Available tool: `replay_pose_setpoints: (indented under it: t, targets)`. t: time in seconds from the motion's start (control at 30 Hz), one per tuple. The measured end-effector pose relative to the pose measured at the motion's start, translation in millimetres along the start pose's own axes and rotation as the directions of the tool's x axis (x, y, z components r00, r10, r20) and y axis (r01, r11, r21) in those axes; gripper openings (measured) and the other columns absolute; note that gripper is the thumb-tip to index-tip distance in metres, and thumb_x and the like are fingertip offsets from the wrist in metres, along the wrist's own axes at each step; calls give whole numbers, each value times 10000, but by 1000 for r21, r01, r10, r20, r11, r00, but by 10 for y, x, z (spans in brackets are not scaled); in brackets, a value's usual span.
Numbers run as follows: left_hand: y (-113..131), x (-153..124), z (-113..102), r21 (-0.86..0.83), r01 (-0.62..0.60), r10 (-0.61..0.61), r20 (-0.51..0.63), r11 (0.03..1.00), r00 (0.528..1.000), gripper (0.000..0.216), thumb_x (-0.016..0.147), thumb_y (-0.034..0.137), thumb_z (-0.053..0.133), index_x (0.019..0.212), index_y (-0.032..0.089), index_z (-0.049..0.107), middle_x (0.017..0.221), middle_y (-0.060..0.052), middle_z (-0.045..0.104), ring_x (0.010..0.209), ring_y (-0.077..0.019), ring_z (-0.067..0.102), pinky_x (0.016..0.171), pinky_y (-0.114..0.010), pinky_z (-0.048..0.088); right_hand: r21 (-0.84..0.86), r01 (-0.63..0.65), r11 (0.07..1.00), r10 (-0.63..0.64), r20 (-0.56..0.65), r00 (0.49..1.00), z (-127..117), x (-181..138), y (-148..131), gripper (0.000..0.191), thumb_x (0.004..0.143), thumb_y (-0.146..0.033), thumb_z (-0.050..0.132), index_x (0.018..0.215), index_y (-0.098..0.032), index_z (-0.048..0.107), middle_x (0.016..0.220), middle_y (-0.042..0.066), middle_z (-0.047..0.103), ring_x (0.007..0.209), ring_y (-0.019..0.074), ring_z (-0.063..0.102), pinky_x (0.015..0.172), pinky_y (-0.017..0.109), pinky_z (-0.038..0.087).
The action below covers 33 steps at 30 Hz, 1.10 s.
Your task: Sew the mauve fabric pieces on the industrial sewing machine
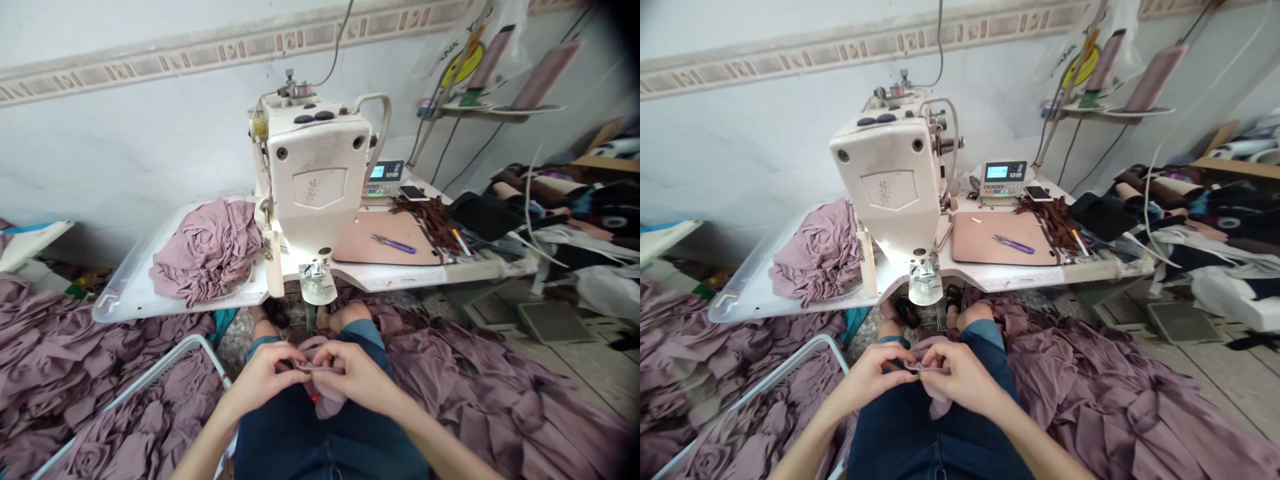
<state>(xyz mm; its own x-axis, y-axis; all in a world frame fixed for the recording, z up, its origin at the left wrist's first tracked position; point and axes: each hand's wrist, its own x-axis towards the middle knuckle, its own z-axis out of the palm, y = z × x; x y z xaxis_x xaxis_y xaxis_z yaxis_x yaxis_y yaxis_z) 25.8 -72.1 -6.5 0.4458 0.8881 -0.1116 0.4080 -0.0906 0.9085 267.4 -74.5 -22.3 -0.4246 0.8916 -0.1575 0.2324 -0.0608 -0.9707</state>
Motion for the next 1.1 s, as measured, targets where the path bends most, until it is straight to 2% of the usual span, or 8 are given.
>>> replay_pose_setpoints:
  t: [0.13,0.23,0.3,0.4,0.5,0.63,0.83,1.1]
  targets:
    - [101,48,40,132,-126,120,59,983,991,283,989,447,774,852,212,852,836,-55,694,808,-194,660,752,-285,498,-82,38,996,-26,141,990,-436,10,-178,195,883,-380,850,899,-186,844,703,4,725,603,139,574,548,224,399]
    - [149,139,150,-15,-162,163,69,987,984,303,978,466,779,852,192,804,1044,-101,725,935,-219,682,780,-294,500,-49,37,998,-23,271,962,-599,34,-263,251,927,-433,812,866,-197,871,646,-4,716,530,126,553,514,226,396]
    - [136,192,216,-143,-74,86,75,987,994,328,986,489,756,873,180,752,935,-79,712,805,-184,651,673,-266,470,-42,67,997,-52,291,955,-668,57,-282,335,958,-490,773,827,-201,878,580,-12,671,488,126,531,487,230,389]
    - [86,238,270,-300,110,-87,86,948,992,387,952,546,779,878,183,670,687,32,558,550,-106,460,512,-224,347,-83,183,980,-163,202,966,-745,96,-262,364,958,-526,780,803,-215,888,668,20,725,598,164,630,575,250,469]
    - [84,255,239,-373,104,-113,-2,922,994,398,909,548,828,944,181,677,705,56,528,534,-87,438,508,-213,355,-146,246,958,-229,124,966,-775,122,-221,362,966,-527,786,799,-223,889,760,42,757,718,194,679,679,272,498]
    - [178,278,84,-235,0,-27,-110,972,994,400,958,503,785,1211,194,794,728,27,583,584,-121,531,556,-236,398,-155,201,967,-206,-18,978,-706,104,-242,436,987,-570,748,773,-211,873,691,30,707,677,187,632,626,274,439]
    - [350,291,-164,161,-217,243,-167,963,956,306,1076,399,636,1041,222,883,804,-71,721,740,-202,660,681,-296,462,-240,318,917,-370,-221,902,-504,-27,-485,393,1043,-487,705,798,-219,855,692,30,659,641,181,595,619,300,444]
    - [621,408,-250,145,-263,292,-241,954,926,342,1100,373,546,958,211,811,846,-70,716,768,-212,654,736,-295,493,-314,345,884,-455,-419,785,-466,89,-649,360,1026,-452,711,773,-216,813,675,30,625,616,179,555,594,323,419]
